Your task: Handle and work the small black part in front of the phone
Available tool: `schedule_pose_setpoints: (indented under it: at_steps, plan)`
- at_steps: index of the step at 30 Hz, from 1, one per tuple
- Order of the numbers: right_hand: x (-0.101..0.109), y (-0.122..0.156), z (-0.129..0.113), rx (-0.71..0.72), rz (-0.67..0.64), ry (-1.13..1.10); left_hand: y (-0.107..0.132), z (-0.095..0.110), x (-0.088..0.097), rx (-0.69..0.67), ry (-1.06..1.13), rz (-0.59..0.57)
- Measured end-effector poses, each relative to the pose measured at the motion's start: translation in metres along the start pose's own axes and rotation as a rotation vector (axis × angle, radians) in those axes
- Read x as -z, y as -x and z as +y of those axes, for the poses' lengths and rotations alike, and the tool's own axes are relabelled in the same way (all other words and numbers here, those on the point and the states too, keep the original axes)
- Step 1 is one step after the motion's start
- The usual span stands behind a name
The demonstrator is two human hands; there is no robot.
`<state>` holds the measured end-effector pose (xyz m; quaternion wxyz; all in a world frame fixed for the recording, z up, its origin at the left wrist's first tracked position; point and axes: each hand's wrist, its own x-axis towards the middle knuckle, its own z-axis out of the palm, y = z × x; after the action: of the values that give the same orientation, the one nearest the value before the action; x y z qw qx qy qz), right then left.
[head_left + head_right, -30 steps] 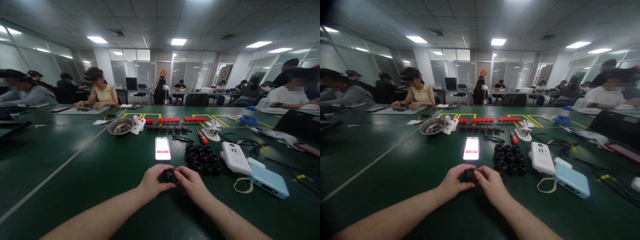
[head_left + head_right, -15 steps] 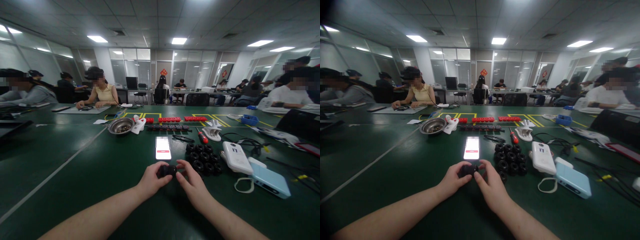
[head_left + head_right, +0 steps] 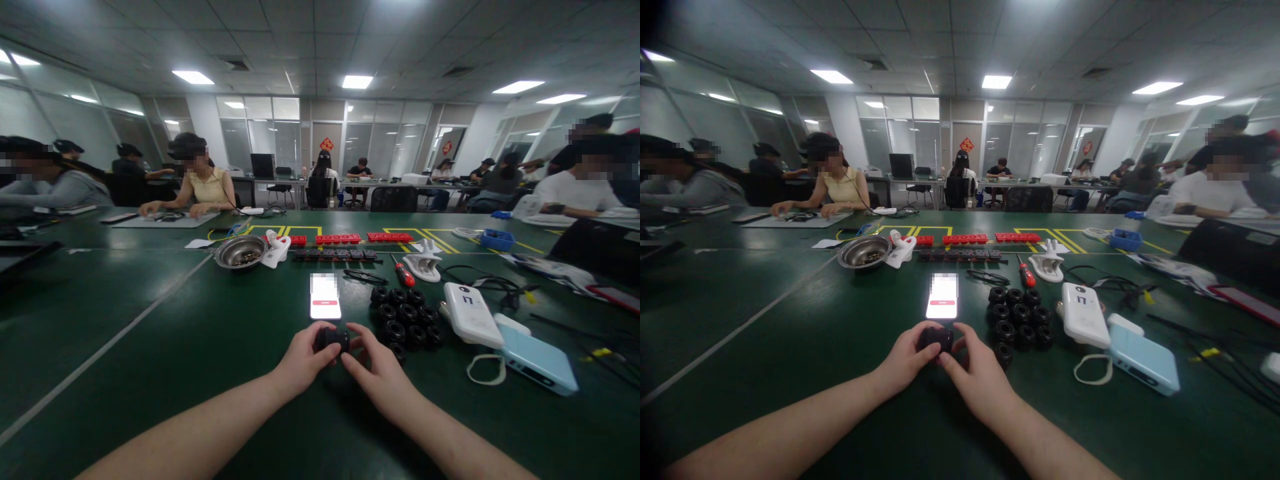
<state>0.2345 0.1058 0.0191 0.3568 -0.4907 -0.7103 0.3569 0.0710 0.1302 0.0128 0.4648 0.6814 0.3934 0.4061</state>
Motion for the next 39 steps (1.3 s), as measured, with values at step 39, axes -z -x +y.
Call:
schedule_pose_setpoints:
  at_steps: [39]
  plan:
    - [0.002, 0.002, -0.003, 0.015, 0.027, -0.005, 0.005, 0.005, 0.0, -0.086, -0.123, 0.091]
